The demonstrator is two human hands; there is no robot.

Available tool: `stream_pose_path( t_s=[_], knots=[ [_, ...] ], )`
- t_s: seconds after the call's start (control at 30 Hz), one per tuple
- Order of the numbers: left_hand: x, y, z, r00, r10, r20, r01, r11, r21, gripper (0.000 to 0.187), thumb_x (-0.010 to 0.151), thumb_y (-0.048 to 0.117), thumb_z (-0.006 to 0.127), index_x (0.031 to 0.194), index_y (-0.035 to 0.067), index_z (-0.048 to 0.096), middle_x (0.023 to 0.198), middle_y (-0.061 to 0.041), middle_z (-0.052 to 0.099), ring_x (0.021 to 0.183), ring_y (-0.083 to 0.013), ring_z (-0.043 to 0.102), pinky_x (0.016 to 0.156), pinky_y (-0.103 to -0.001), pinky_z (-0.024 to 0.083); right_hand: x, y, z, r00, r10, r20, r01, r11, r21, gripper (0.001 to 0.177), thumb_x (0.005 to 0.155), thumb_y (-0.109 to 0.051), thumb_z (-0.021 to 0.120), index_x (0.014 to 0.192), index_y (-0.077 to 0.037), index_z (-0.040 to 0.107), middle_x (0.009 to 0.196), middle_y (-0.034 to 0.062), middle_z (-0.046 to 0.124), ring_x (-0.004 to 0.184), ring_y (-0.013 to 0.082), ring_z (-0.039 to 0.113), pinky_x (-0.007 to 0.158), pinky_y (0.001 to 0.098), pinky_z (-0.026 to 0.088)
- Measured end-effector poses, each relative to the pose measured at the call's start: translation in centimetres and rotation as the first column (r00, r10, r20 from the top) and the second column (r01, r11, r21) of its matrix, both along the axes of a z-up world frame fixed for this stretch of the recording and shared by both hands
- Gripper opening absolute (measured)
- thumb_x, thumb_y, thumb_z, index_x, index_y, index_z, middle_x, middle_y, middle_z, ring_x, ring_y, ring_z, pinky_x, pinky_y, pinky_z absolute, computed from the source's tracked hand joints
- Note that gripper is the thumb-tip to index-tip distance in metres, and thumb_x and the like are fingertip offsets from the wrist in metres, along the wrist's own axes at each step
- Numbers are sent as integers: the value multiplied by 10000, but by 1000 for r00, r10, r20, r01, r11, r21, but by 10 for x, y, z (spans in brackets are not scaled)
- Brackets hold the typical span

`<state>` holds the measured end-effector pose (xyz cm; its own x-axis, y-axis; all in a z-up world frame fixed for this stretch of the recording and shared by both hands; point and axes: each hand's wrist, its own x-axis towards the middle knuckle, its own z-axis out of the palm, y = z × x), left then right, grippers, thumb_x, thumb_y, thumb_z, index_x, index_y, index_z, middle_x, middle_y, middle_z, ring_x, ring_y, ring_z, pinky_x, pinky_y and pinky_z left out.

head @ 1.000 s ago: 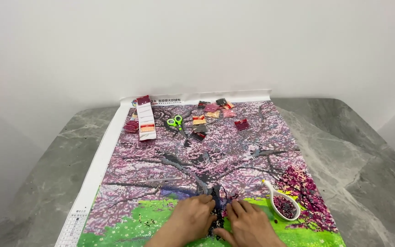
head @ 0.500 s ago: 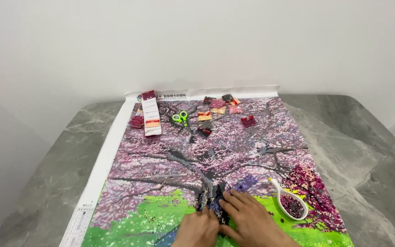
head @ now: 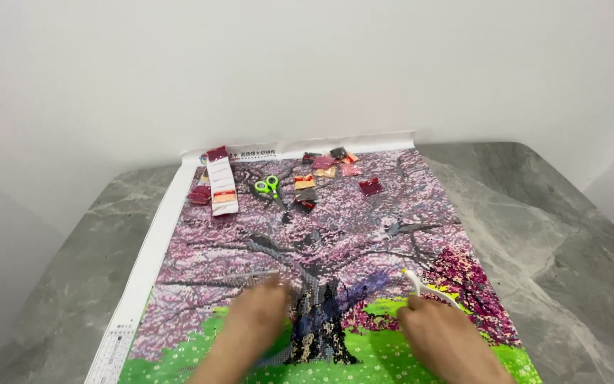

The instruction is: The person is performing diamond painting, which involves using a pen tool to pick up small resin diamonds and place them onto a coded adhesive canvas, occasionally using a ruler for alignment.

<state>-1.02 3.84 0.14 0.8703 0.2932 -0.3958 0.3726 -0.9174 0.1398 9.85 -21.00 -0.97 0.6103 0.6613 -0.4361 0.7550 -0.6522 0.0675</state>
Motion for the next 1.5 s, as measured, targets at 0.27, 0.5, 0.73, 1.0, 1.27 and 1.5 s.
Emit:
stream_pose_path(
  t_s=[0.27,0.5,0.73,1.0,1.27,1.5],
  knots=[
    [14,57,-18,985,80,154,-108,977,184,431,853,-167,508,1237,28,485,1146,-230,585,957,-353,659,737,-416,664,7,-13,-51,998,-17,-56,14,998,-61,274,890,111,500,1099,-63,534,1045,134,600,743,242,716,573,380,650],
    [22,57,-31,998,56,43,-65,966,251,408,904,-117,513,1261,63,433,1075,-168,620,925,-301,651,763,-384,655,3,-8,-48,999,-40,-15,38,992,-120,199,953,90,457,1083,-56,489,915,111,626,654,210,711,444,306,633],
    [4,47,9,992,69,108,-71,997,14,437,901,-110,409,1296,74,442,1160,-148,580,962,-248,614,860,-364,591,3,-13,-51,999,-19,37,23,996,-85,253,899,163,485,1018,-59,511,835,101,661,588,174,722,371,219,665],
    [-30,19,-12,742,230,630,352,666,-658,115,964,146,434,1006,95,528,924,-61,642,735,-158,620,635,-273,578,-9,11,-22,906,359,-225,-7,543,839,180,702,23,686,752,-126,598,817,-8,682,675,112,660,587,215,560],
    [-51,-44,-26,713,623,322,458,-66,-887,93,1010,91,433,1055,93,351,1098,-245,656,1035,-347,703,884,-394,617,-35,30,-32,369,606,-705,769,227,597,271,817,55,702,710,-62,483,816,162,603,692,248,671,626,348,614],
    [-52,-47,-28,724,617,310,474,-117,-873,89,1019,82,404,1032,82,316,1079,-243,621,1014,-396,691,896,-465,614,-38,33,-42,286,680,-675,824,186,535,295,857,38,666,723,-75,429,855,219,635,680,274,676,604,364,621]
  ],
)
